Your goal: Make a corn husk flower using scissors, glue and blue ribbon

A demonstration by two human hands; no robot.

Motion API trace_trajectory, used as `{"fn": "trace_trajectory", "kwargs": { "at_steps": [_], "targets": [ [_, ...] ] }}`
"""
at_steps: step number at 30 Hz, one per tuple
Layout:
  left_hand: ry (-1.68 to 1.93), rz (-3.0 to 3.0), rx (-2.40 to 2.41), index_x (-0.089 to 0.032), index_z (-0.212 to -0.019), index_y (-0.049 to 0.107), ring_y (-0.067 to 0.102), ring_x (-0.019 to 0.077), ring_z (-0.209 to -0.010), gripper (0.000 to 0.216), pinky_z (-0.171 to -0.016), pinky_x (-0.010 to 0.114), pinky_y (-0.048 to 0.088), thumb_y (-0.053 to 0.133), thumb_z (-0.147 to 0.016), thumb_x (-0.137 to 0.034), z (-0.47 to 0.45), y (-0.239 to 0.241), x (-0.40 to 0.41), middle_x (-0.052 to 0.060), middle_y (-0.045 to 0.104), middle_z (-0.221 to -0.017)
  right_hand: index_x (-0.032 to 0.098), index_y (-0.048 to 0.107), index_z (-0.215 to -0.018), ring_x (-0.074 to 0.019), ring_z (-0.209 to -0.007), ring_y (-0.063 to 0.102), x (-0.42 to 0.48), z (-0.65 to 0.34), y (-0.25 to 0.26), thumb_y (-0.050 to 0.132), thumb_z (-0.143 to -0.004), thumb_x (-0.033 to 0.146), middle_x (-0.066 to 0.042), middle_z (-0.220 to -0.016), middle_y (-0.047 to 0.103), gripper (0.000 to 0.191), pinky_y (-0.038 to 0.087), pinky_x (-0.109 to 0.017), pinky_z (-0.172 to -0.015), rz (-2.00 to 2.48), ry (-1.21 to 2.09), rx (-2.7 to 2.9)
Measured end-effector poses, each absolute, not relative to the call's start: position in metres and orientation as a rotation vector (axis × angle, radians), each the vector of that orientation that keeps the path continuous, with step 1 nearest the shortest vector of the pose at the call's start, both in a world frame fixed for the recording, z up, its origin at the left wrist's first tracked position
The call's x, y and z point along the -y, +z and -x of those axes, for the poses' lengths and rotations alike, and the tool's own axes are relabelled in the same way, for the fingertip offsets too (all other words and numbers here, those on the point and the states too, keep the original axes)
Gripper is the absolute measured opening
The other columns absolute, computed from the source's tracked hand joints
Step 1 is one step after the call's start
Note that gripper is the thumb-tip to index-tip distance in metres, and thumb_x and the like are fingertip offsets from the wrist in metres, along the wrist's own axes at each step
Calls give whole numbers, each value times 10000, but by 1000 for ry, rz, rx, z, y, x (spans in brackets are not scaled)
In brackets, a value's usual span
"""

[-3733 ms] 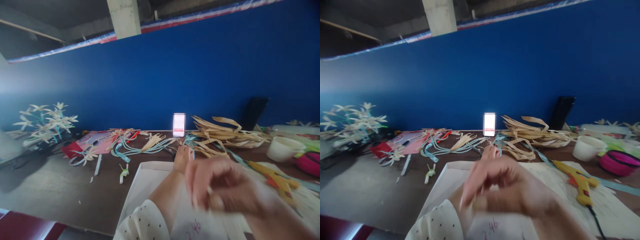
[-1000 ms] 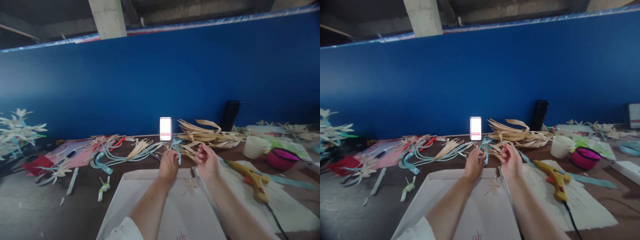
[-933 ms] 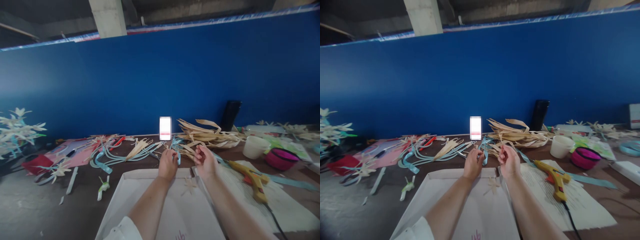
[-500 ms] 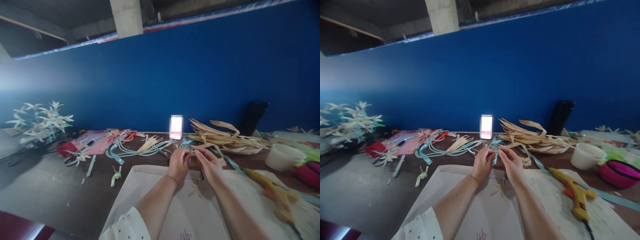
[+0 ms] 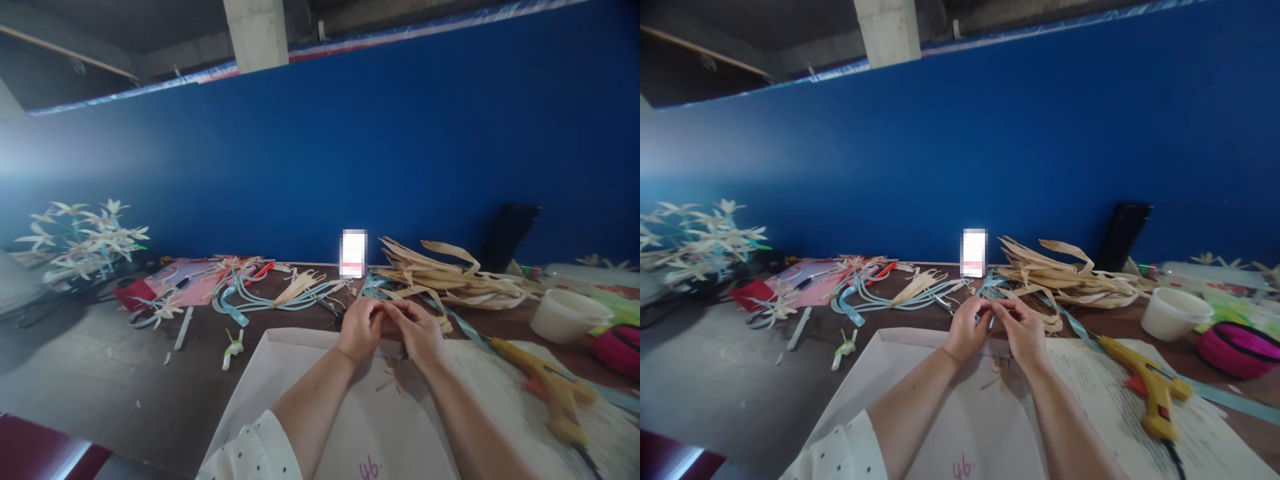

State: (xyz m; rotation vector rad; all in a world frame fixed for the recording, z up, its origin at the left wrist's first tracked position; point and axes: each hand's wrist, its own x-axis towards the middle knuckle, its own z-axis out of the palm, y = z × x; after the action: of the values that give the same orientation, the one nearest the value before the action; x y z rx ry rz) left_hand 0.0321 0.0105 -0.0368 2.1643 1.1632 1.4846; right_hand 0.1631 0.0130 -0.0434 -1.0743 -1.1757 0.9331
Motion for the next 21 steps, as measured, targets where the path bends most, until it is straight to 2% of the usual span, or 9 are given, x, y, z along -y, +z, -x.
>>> {"fn": "trace_trajectory", "kwargs": {
  "at_steps": [7,15,21],
  "targets": [
    [1437,-2066,-1171,-177,-864,602,551,155,-787,104,-735,280,457,513,-813,-192,-34,-36,-11,42,619,-845,166,710,-811,-193,-633,589,-10,-165,-33,687,-639,547,-55,-692,672,418,448,-281,-547,1182,773,1189],
    [1367,-1841,-1143,-160,-814,611,554,128,-708,105,-670,242,447,573,-775,-250,-34,-33,-12,22,626,-773,180,687,-722,-128,-459,449,-5,-163,-24,650,-668,544,8,-485,540,370,341,-253,-443,1222,715,1208],
    [1287,-1643,-1096,-147,-801,616,540,107,-657,161,-617,217,427,625,-730,-292,-35,-31,-15,11,625,-732,183,676,-710,-132,-472,451,-2,-163,-19,641,-677,546,9,-489,535,366,336,-253,-454,1227,667,1211]
  ]
}}
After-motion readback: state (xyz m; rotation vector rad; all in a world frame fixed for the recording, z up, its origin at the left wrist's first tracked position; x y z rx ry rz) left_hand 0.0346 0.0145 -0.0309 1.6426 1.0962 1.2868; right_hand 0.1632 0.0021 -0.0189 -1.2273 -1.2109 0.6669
